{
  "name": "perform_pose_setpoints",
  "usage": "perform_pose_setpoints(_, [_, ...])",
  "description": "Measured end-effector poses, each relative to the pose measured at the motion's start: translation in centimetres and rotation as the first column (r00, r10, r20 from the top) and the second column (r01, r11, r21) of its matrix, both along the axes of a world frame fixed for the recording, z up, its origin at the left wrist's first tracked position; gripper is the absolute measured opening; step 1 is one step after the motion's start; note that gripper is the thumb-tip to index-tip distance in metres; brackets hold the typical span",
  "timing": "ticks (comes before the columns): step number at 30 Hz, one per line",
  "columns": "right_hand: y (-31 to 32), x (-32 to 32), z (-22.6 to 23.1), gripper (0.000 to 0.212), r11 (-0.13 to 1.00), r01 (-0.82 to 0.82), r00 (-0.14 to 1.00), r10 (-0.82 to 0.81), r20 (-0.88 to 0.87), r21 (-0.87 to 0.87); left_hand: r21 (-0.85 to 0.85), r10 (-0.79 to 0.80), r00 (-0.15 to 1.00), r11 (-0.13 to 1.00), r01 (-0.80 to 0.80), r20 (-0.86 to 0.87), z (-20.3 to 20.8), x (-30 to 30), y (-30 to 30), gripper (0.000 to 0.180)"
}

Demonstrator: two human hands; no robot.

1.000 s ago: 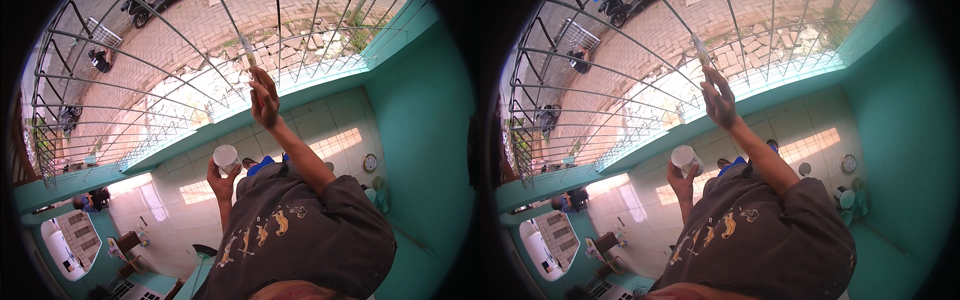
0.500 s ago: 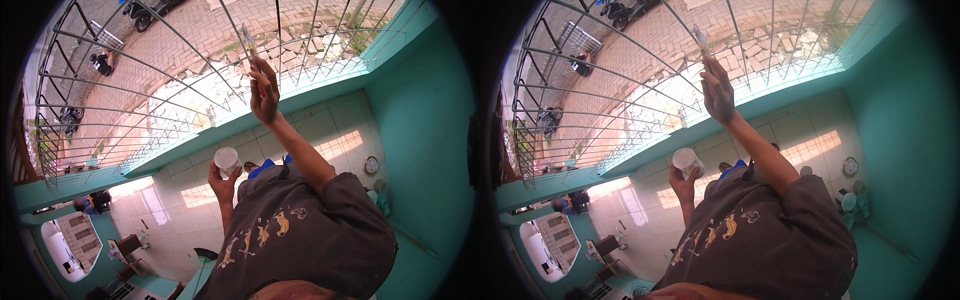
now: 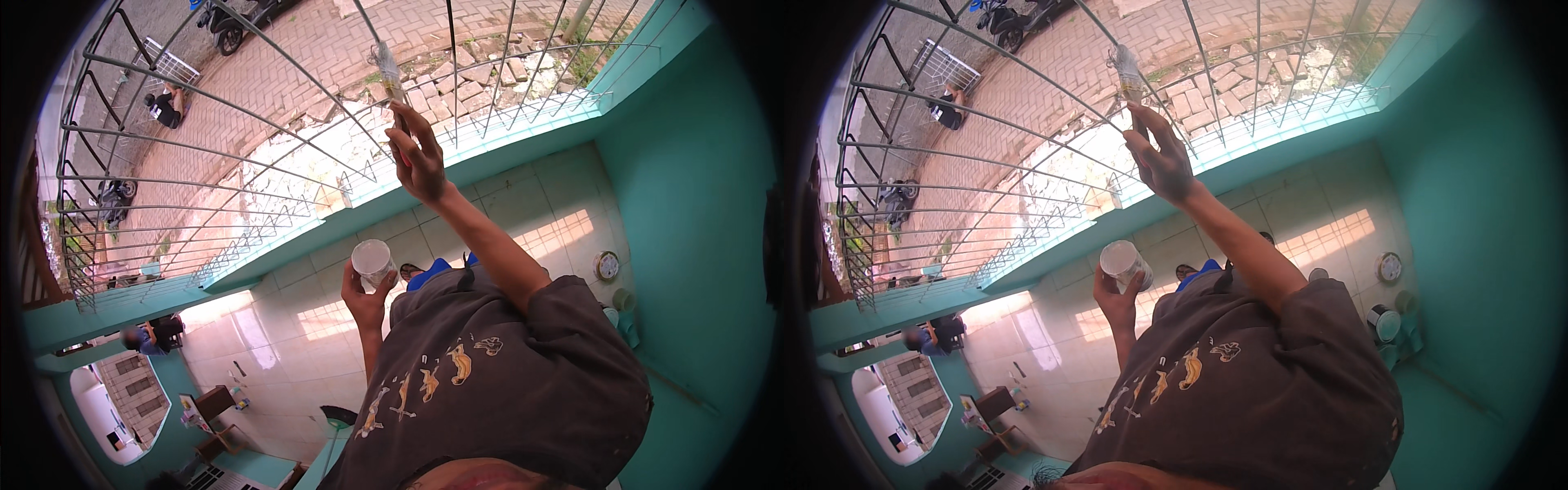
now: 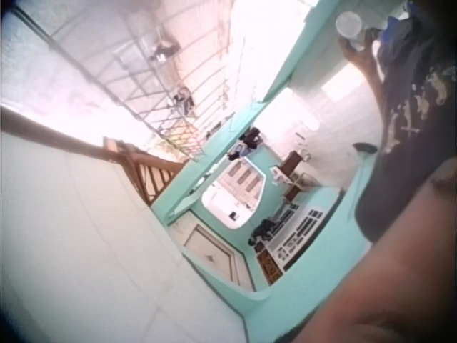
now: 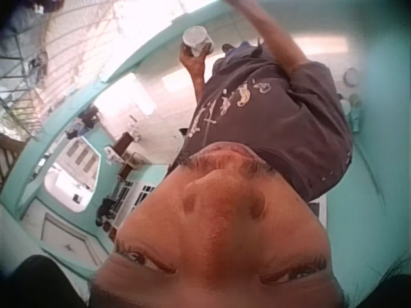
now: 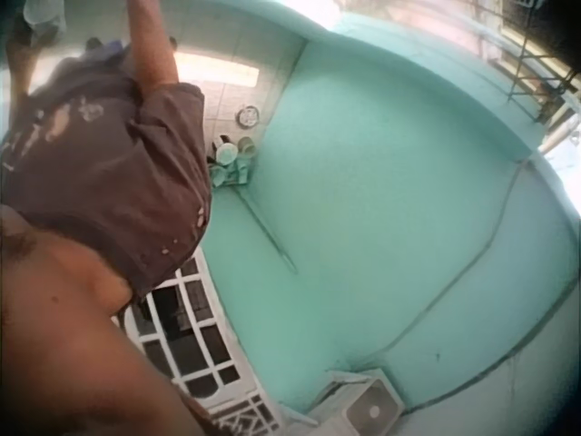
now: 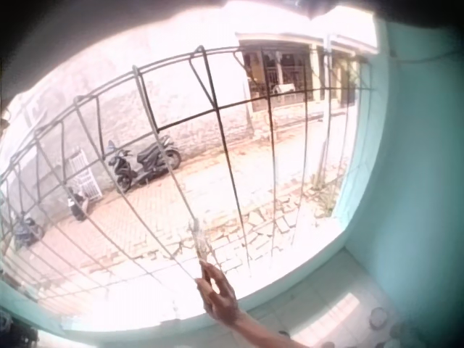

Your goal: The person paints a metal railing on a balcony using a paintbrush and a small container of white paint. They repeatedly dip the brush into the container and apply paint to the vertical bars of the railing.

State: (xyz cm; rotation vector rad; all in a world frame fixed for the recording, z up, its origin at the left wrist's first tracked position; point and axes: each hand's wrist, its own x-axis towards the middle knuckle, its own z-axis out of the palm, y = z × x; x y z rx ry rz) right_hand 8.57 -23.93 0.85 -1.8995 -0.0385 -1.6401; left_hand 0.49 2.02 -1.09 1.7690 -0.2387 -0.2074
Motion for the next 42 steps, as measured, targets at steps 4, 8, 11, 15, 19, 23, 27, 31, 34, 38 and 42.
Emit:
perform_pose_setpoints(4, [0.6, -1.5, -1.6, 0.026, 0.999, -0.026, 0.999, 0.027, -0.045, 0.026, 0.005, 0.003, 1.000, 1.000, -0.003, 0.003, 0.0, 0.0, 0.0, 0.066])
perform_pose_setpoints(8, [0.4, -2.2, -2.9, 0.028, 0.997, -0.014, 0.999, 0.016, -0.032, 0.070, -0.009, 0.000, 1.000, 1.000, 0.000, -0.014, 0.1, -0.1, 0.0, 0.065])
perform_pose_setpoints(11, [0.0, -1.1, -2.5, 0.030, 0.996, 0.012, 1.000, -0.010, -0.030, 0.086, -0.005, -0.012, 1.000, 1.000, 0.012, -0.009, 0.0, -0.1, -0.1, 0.065])
perform_pose_setpoints(15, [0.9, -0.5, -2.5, 0.026, 0.999, 0.000, 0.996, 0.004, -0.093, 0.043, -0.006, -0.017, 1.000, 1.000, 0.017, -0.023, 0.2, 0.0, -0.3, 0.066])
perform_pose_setpoints(19, [1.4, -1.8, -4.3, 0.025, 0.991, -0.043, 0.994, 0.056, -0.095, 0.129, -0.002, 0.006, 1.000, 1.000, -0.006, -0.026, 0.0, -0.1, -0.1, 0.068])
perform_pose_setpoints(23, [0.9, -2.7, -4.8, 0.026, 0.987, -0.022, 0.995, 0.036, -0.089, 0.157, 0.004, 0.016, 0.999, 1.000, -0.016, -0.032, 0.1, 0.0, 0.1, 0.069])
perform_pose_setpoints(27, [0.3, -1.6, -5.1, 0.027, 0.979, -0.026, 0.995, 0.045, -0.090, 0.201, 0.004, 0.015, 0.999, 1.000, -0.015, -0.029, 0.0, 0.0, -0.1, 0.069])
perform_pose_setpoints(31, [2.0, -2.1, -5.4, 0.027, 0.975, -0.060, 0.989, 0.086, -0.118, 0.213, -0.016, 0.016, 0.999, 1.000, -0.017, -0.044, -0.4, -0.1, -0.1, 0.068])
perform_pose_setpoints(34, [2.0, -3.2, -5.5, 0.028, 0.974, -0.061, 0.990, 0.086, -0.108, 0.217, -0.014, 0.022, 0.999, 1.000, -0.023, -0.045, -0.4, 0.0, -0.1, 0.068])
perform_pose_setpoints(38, [1.6, -3.0, -5.7, 0.028, 0.976, -0.041, 0.994, 0.062, -0.090, 0.215, -0.002, 0.009, 1.000, 1.000, -0.009, -0.028, -0.9, 0.3, 0.3, 0.068])
perform_pose_setpoints(42, [1.6, -2.5, -5.1, 0.028, 0.977, -0.045, 0.992, 0.068, -0.103, 0.207, -0.006, 0.016, 1.000, 1.000, -0.016, -0.014, -0.7, 0.3, 0.2, 0.068])
